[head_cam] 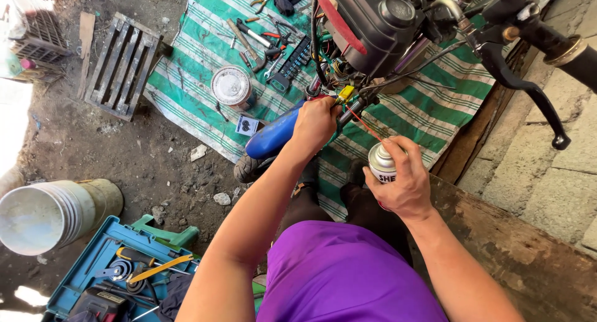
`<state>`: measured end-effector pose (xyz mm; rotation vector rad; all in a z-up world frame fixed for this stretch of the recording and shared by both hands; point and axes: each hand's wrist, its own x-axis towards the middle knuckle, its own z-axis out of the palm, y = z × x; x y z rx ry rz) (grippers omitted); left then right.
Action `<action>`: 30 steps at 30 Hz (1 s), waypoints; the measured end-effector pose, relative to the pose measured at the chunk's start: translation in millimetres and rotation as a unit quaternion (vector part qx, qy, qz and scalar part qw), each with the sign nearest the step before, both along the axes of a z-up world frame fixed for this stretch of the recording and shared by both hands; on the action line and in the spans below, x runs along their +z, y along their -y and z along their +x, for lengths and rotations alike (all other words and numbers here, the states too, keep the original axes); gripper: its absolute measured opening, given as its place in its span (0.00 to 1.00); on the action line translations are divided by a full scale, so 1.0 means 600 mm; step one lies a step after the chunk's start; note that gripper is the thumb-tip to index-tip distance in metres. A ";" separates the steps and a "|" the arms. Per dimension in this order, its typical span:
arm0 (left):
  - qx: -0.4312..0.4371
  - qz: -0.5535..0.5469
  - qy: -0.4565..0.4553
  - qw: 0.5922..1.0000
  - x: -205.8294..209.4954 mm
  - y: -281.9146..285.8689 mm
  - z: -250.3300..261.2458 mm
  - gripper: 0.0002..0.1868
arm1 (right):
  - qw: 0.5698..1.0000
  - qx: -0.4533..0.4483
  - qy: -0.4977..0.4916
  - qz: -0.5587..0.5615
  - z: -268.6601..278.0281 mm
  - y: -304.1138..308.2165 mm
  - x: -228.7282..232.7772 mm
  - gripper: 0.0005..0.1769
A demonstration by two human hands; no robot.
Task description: The person sprays lubricant onto a yellow electrical connector on a motorcycle, then disconnects and reconnects the connector. The person handles a spray can and the motorcycle's wiring harness.
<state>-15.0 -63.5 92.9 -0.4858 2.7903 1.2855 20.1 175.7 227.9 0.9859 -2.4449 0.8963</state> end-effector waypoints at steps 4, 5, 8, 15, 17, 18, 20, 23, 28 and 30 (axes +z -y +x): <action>-0.014 0.015 0.019 1.000 0.015 0.010 -0.004 0.13 | 1.000 -0.009 -0.003 0.010 -0.001 0.017 0.001 0.40; -0.016 0.013 0.024 0.999 0.018 0.012 -0.005 0.12 | 1.000 -0.009 -0.001 0.006 -0.001 0.018 -0.001 0.40; -0.024 0.011 0.031 0.999 0.023 0.013 -0.010 0.12 | 1.000 -0.008 -0.004 0.003 -0.004 0.018 -0.006 0.40; -0.040 0.037 0.034 0.998 0.033 0.024 -0.011 0.15 | 1.000 -0.003 -0.008 0.006 -0.013 0.024 -0.012 0.38; -0.037 0.046 0.035 0.998 0.040 0.022 -0.009 0.15 | 1.000 -0.002 -0.006 0.006 -0.011 0.025 -0.011 0.38; -0.033 0.056 0.034 0.997 0.043 0.022 -0.008 0.14 | 1.000 -0.001 -0.005 0.006 -0.011 0.025 -0.010 0.38; -0.027 0.067 0.036 0.997 0.053 0.025 -0.001 0.14 | 1.000 -0.001 -0.004 0.008 -0.010 0.024 -0.014 0.38; -0.018 0.083 0.037 0.996 0.041 0.028 0.006 0.14 | 1.000 -0.004 -0.004 0.014 -0.009 0.023 -0.017 0.38; -0.014 0.066 0.028 0.997 0.031 0.021 0.013 0.15 | 1.000 -0.014 -0.016 0.023 -0.005 0.020 -0.020 0.38; -0.003 0.057 0.029 0.998 0.030 0.015 0.015 0.15 | 0.999 -0.024 -0.021 0.029 -0.007 0.019 -0.019 0.39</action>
